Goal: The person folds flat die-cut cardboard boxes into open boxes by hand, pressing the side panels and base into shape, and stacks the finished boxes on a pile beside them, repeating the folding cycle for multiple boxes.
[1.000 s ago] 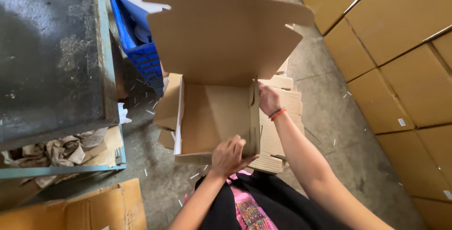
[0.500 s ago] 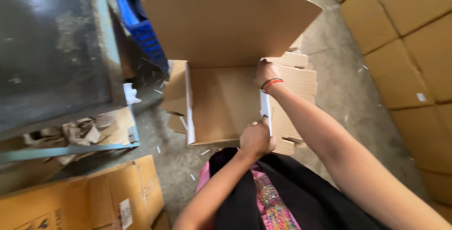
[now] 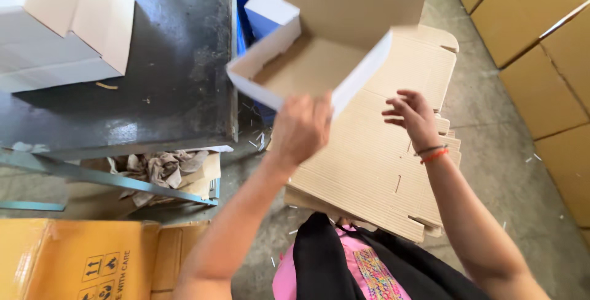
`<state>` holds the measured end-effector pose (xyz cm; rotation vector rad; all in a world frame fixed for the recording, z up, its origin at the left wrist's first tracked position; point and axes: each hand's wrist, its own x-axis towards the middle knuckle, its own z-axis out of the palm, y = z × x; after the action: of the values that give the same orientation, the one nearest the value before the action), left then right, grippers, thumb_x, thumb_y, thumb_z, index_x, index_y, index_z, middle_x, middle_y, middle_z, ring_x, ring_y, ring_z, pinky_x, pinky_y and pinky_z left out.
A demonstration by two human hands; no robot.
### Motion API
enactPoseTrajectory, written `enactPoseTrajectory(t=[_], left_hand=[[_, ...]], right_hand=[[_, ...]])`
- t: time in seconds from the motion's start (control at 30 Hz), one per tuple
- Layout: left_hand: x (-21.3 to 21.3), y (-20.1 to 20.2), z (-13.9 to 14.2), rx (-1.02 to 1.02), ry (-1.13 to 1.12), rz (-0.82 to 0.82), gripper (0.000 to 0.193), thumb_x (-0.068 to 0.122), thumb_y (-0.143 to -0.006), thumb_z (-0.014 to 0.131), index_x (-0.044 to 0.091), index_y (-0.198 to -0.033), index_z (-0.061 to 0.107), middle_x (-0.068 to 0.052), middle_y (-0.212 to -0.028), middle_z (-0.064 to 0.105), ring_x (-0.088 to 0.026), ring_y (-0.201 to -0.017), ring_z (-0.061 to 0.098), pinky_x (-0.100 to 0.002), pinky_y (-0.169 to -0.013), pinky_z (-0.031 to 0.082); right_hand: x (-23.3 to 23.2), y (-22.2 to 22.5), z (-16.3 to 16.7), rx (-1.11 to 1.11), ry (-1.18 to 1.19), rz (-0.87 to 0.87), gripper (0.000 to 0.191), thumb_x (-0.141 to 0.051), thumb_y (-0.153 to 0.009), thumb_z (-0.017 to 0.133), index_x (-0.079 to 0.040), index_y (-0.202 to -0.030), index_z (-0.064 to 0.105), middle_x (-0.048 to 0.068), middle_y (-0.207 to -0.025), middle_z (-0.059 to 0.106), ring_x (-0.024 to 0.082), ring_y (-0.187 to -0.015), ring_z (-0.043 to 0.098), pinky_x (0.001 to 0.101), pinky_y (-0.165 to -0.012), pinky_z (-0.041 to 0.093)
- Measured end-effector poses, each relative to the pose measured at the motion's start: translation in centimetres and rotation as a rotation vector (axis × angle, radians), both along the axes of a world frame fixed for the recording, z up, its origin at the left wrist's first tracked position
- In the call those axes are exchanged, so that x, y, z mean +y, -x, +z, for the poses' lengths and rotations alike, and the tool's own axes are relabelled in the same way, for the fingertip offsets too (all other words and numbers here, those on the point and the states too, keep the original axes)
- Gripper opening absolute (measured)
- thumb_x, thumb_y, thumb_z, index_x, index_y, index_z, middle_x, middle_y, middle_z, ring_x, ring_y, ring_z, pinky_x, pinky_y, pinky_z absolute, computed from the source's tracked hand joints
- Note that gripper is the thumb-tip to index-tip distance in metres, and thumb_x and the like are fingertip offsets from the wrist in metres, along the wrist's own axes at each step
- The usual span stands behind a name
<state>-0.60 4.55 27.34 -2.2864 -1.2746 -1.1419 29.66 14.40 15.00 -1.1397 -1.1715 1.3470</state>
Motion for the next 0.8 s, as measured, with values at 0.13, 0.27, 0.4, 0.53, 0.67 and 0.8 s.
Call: enactPoseTrajectory(t=[0.13,0.27,0.4,0.53,0.67,0.8], left_hand=[[2.7,0.8,5.1,0.067,-0.159,0.025,0.021,0.014,-0.100,0.064,0.004,-0.118,0.069,-0.005,-0.077,0.062,-0.026,-0.077,0.060,-0.043,-0.075,0.048],[8.6,4.5,4.8,0.129,-0.306,0.281,0.026,0.012,-0.099,0.062,0.007,-0.123,0.068,-0.006,-0.083,0.067,-0.026,-0.081,0.063,-0.043,-0.077,0.050],[14.4,11.7,2.6,0.083,0.021,0.616,0.030,0.027,-0.103,0.066,0.006,-0.125,0.067,-0.015,-0.089,0.068,-0.036,-0.088,0.066,-0.050,-0.082,0.052],[14.2,14.2,-0.6,0.168,-0.143,0.581,0.047,0.026,-0.093,0.069,0.001,-0.133,0.060,-0.019,-0.119,0.066,-0.041,-0.108,0.065,-0.052,-0.093,0.051],[9.0,9.2,-8.4,-0.115,0.071,0.183,0.041,0.013,-0.103,0.063,0.004,-0.143,0.058,-0.014,-0.137,0.065,-0.031,-0.125,0.066,-0.043,-0.108,0.051],[3.6,5.6,-17.6,-0.393,0.746,0.430,0.067,0.036,-0.091,0.071,0.000,-0.143,0.050,-0.025,-0.140,0.056,-0.044,-0.123,0.057,-0.048,-0.099,0.048]], right_hand=[[-2.1,-1.4,-3.4,-0.053,0.081,-0.023,0.038,-0.015,-0.100,0.063,0.000,-0.132,0.051,0.014,-0.113,0.069,0.024,-0.093,0.072,0.0377,-0.078,0.061],[-5.6,-4.0,-6.9,-0.057,0.135,-0.103,0.035,-0.017,-0.099,0.065,-0.001,-0.129,0.056,0.015,-0.112,0.071,0.022,-0.094,0.073,0.0346,-0.079,0.061],[-11.1,-7.4,-8.9,-0.618,0.055,-0.398,0.040,-0.028,-0.094,0.073,-0.001,-0.123,0.066,0.013,-0.112,0.074,0.027,-0.103,0.073,0.0388,-0.090,0.056],[-16.7,-10.7,-10.6,-1.097,-0.266,-0.589,0.052,-0.034,-0.094,0.075,0.002,-0.130,0.064,0.022,-0.132,0.063,0.042,-0.125,0.058,0.0485,-0.108,0.046],[-20.8,-11.2,-13.8,-1.110,-0.067,-0.597,0.067,-0.041,-0.090,0.074,0.004,-0.137,0.059,0.025,-0.140,0.056,0.044,-0.132,0.050,0.0506,-0.112,0.041],[-21.6,-10.0,-15.8,-1.110,-0.065,-0.581,0.085,-0.047,-0.090,0.074,0.014,-0.144,0.049,0.033,-0.148,0.047,0.048,-0.137,0.041,0.0526,-0.113,0.035]])
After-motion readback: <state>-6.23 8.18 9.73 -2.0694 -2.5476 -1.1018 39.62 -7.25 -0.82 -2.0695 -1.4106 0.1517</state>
